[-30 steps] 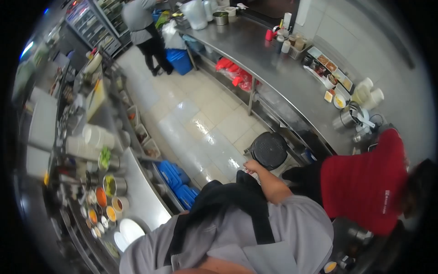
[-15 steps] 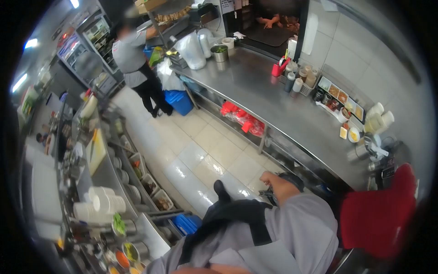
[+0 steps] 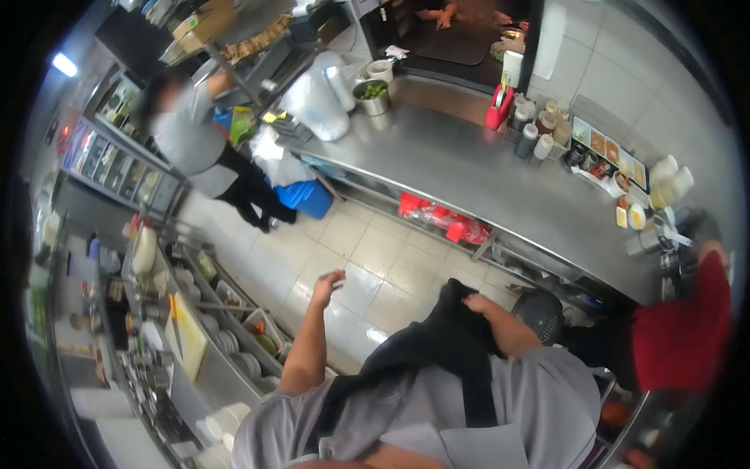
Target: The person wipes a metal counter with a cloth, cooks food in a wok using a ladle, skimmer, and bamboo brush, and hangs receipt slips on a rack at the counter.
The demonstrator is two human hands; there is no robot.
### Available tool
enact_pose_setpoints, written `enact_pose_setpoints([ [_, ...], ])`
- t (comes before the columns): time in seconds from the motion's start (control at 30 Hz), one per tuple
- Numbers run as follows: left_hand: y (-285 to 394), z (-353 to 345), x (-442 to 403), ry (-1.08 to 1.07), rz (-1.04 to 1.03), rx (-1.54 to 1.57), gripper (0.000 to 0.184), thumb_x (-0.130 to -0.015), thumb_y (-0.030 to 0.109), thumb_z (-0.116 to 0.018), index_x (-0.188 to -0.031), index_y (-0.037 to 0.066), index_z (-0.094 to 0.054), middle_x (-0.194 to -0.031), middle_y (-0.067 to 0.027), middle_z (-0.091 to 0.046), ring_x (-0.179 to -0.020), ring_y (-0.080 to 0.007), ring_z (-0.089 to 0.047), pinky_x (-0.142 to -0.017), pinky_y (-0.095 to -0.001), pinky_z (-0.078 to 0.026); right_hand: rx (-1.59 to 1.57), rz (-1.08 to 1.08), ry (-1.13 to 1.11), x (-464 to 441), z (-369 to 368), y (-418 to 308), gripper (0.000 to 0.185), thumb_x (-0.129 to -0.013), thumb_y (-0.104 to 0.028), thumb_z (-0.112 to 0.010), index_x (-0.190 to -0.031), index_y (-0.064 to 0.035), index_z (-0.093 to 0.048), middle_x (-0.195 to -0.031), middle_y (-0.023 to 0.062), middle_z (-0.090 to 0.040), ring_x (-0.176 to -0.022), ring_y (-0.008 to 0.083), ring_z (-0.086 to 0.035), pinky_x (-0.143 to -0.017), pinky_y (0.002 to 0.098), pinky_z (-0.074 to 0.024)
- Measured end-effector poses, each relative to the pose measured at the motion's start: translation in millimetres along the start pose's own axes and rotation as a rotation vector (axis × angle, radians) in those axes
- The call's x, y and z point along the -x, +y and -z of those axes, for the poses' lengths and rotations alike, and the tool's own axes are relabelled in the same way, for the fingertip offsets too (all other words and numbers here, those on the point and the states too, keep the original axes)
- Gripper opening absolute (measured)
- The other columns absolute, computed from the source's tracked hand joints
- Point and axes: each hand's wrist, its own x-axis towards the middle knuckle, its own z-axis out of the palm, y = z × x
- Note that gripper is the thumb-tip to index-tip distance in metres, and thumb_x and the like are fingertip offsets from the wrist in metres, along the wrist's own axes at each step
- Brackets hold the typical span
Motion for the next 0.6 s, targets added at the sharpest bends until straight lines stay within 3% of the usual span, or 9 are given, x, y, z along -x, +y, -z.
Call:
enact_pose_setpoints([
  [0.07, 88, -30, -40, -0.113, -0.146, 0.019, 0.047, -0.102, 0.034, -0.06, -0.135, 0.0, -0.061, -0.13, -0.0143, -0.067, -0.117, -0.0252, -0.066, -0.097, -0.0371, -0.052, -0.231, -0.231, -0.227, 1, 3, -4, 0.056, -0.099, -0.052, -0.055, -0.125, -0.0041, -0.068, -0.111, 0.0191, -0.072, -0.106, 0.0368, -0.065, -0.098, 0.0488, -0.0493],
  [0.17, 202, -89, -66, -0.176, -0.295, 0.013, 0.045, -0.103, 0.033, -0.06, -0.134, 0.001, -0.062, -0.132, -0.0135, -0.066, -0.116, -0.0243, -0.066, -0.097, -0.0364, -0.051, -0.551, -0.52, -0.285, 12, 26, -26, 0.055, -0.099, -0.05, -0.054, -0.131, -0.0069, -0.064, -0.12, 0.0198, -0.071, -0.11, 0.0371, -0.066, -0.099, 0.0443, -0.0489],
  [0.4, 350, -140, -135, -0.456, -0.514, -0.085, 0.036, -0.105, 0.023, -0.059, -0.131, -0.001, -0.064, -0.127, -0.0116, -0.068, -0.114, -0.0225, -0.067, -0.099, -0.0363, -0.051, -0.397, -0.405, -0.264, -103, 142, -5, 0.054, -0.1, -0.05, -0.053, -0.131, -0.0073, -0.065, -0.119, 0.0195, -0.071, -0.11, 0.0368, -0.066, -0.099, 0.044, -0.0492],
  [0.47, 399, -133, -148, -0.434, -0.561, -0.14, 0.033, -0.104, 0.019, -0.059, -0.13, -0.002, -0.064, -0.125, -0.0114, -0.069, -0.111, -0.0216, -0.068, -0.1, -0.0369, -0.051, -0.372, -0.353, -0.217, -143, 189, -13, 0.054, -0.1, -0.05, -0.053, -0.13, -0.0075, -0.065, -0.119, 0.0194, -0.071, -0.11, 0.0367, -0.066, -0.099, 0.0439, -0.0493],
  [0.6, 505, -105, -189, -0.26, -0.7, -0.275, 0.036, -0.104, 0.027, -0.061, -0.126, -0.001, -0.068, -0.112, -0.0088, -0.073, -0.105, -0.0171, -0.068, -0.093, -0.0313, -0.052, -0.377, -0.262, -0.143, -201, 279, -51, 0.054, -0.1, -0.05, -0.052, -0.13, -0.0077, -0.066, -0.118, 0.0192, -0.071, -0.109, 0.0365, -0.066, -0.099, 0.0437, -0.0495],
])
